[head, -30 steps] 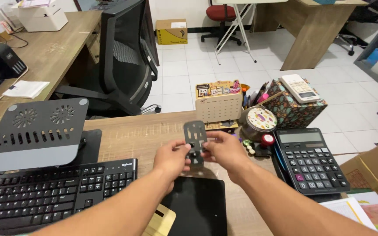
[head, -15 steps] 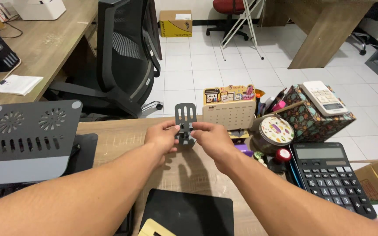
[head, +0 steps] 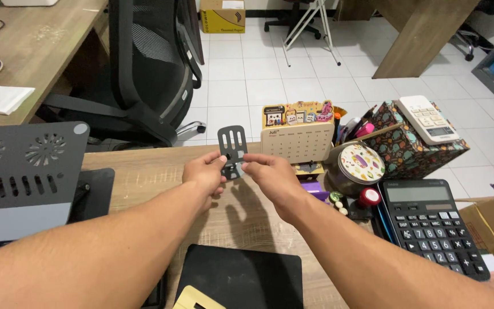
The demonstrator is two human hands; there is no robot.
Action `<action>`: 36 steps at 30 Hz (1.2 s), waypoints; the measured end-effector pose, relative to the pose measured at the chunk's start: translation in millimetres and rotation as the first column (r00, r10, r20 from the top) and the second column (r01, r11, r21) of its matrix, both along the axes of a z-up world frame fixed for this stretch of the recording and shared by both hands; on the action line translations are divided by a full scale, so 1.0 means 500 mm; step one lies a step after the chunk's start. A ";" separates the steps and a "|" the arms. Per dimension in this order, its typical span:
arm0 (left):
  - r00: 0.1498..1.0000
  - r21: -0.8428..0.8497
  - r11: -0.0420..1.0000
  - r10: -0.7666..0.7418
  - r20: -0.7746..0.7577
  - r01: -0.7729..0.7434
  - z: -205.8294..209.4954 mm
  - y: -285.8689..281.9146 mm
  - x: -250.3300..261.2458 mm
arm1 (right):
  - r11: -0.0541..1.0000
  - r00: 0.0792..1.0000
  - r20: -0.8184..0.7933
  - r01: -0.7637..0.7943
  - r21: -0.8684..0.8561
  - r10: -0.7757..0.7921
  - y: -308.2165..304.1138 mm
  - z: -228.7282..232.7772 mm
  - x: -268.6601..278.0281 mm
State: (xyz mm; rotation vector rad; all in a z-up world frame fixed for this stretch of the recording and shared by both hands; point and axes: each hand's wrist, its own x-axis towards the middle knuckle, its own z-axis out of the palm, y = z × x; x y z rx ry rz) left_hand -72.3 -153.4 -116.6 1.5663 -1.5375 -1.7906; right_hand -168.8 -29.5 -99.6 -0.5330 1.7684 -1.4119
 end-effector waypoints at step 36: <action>0.999 0.089 0.995 -0.036 0.028 0.033 -0.001 0.011 -0.013 | 0.989 0.965 -0.259 -0.001 0.149 0.040 0.025 0.052 0.035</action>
